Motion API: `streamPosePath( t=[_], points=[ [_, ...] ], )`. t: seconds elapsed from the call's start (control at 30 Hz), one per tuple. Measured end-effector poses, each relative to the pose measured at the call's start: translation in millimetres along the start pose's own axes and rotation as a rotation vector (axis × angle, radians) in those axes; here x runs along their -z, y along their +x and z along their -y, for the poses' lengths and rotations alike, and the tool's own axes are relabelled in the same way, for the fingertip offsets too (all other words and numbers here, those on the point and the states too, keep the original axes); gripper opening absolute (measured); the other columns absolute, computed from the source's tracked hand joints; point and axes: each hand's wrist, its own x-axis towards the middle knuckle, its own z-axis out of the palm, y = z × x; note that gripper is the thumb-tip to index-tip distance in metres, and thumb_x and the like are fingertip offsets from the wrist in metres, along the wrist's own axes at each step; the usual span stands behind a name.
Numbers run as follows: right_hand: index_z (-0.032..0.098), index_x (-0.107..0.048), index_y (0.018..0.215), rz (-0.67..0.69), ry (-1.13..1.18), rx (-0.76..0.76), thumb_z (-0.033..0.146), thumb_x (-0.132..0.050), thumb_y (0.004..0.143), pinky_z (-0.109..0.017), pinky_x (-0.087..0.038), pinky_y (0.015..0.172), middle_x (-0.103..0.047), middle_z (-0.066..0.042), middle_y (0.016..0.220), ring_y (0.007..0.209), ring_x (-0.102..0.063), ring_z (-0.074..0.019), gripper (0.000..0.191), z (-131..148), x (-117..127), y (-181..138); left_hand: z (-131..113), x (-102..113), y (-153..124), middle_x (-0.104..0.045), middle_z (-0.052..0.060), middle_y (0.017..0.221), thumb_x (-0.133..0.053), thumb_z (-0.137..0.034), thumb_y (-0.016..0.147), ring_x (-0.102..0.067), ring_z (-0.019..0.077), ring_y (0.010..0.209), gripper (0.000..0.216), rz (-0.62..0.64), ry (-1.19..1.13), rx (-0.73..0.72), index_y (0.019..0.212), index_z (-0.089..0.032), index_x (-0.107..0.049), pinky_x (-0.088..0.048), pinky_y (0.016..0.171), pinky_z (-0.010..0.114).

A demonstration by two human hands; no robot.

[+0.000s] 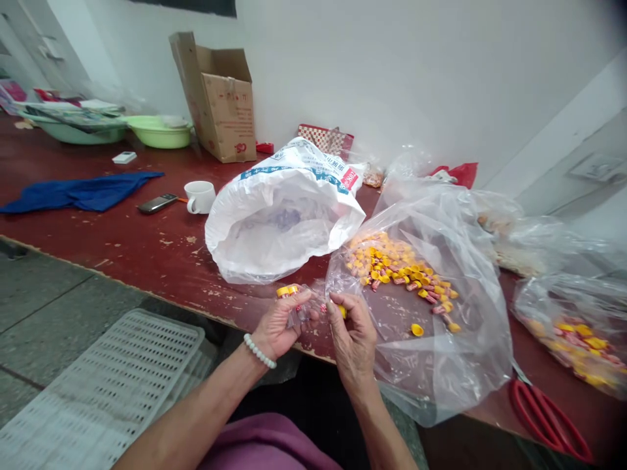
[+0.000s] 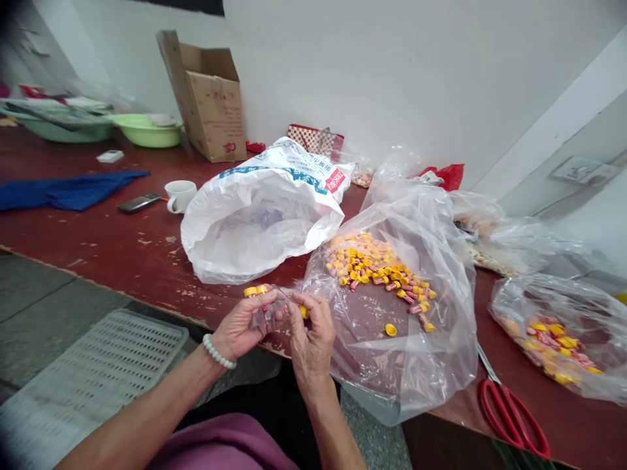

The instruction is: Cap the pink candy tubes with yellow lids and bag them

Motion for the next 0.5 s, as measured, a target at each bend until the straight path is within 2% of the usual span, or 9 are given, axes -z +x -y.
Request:
streamPosePath(
  t=[0.07,0.13,0.2,0.33,0.4,0.5],
  points=[
    [0.022,-0.057,0.115,0.045,-0.090,0.070,0.026,-0.055,0.087,-0.033,-0.046,0.086,-0.056,-0.007,0.110,0.102,-0.054,-0.0177,0.028,-3,3,-2,5,-3,-2,-0.067,0.004,0.079,-0.064,-0.007,0.074,-0.064,0.0129,0.058,0.015,-0.032,-0.059,0.009,0.085,-0.014,-0.057,-0.054,0.053,0.024],
    [0.023,-0.046,0.129,0.121,-0.143,0.107,0.027,-0.057,0.086,-0.035,-0.046,0.088,-0.053,-0.010,0.120,0.108,-0.052,-0.0196,0.044,-4,5,-3,8,-5,-4,-0.067,0.003,0.080,-0.063,-0.005,0.073,-0.065,0.0136,0.062,0.018,-0.035,-0.107,0.011,0.087,-0.014,-0.057,-0.053,0.054,0.023],
    [0.023,-0.040,0.133,0.164,-0.135,0.109,0.025,-0.056,0.087,-0.034,-0.046,0.088,-0.054,-0.010,0.121,0.107,-0.054,-0.0189,0.050,-5,9,-4,10,-5,-6,-0.067,0.004,0.080,-0.063,-0.006,0.073,-0.065,0.0134,0.062,0.018,-0.005,-0.080,0.043,0.089,-0.013,-0.058,-0.053,0.054,0.024],
    [0.023,-0.045,0.127,0.213,-0.068,0.007,0.026,-0.051,0.089,-0.032,-0.047,0.086,-0.059,-0.007,0.111,0.098,-0.057,-0.0168,0.039,-5,25,0,12,1,-13,-0.064,0.002,0.075,-0.068,-0.017,0.072,-0.058,0.0104,0.049,0.020,0.086,0.178,0.060,0.089,-0.014,-0.057,-0.048,0.046,0.023],
    [0.023,-0.044,0.128,0.308,-0.040,-0.071,0.029,-0.050,0.090,-0.032,-0.047,0.084,-0.060,-0.006,0.106,0.092,-0.058,-0.0162,0.039,-3,37,4,13,4,-18,-0.060,-0.002,0.068,-0.070,-0.022,0.071,-0.054,0.0091,0.043,0.020,0.170,0.359,0.031,0.085,-0.016,-0.057,-0.042,0.041,0.021],
    [0.023,-0.044,0.128,0.463,-0.047,-0.122,0.031,-0.047,0.090,-0.034,-0.046,0.088,-0.059,-0.006,0.106,0.095,-0.057,-0.0172,0.039,1,53,9,17,2,-23,-0.060,0.000,0.066,-0.068,-0.029,0.073,-0.049,0.0067,0.039,0.019,0.339,0.602,0.088,0.080,-0.013,-0.059,-0.035,0.037,0.018]
  ],
)
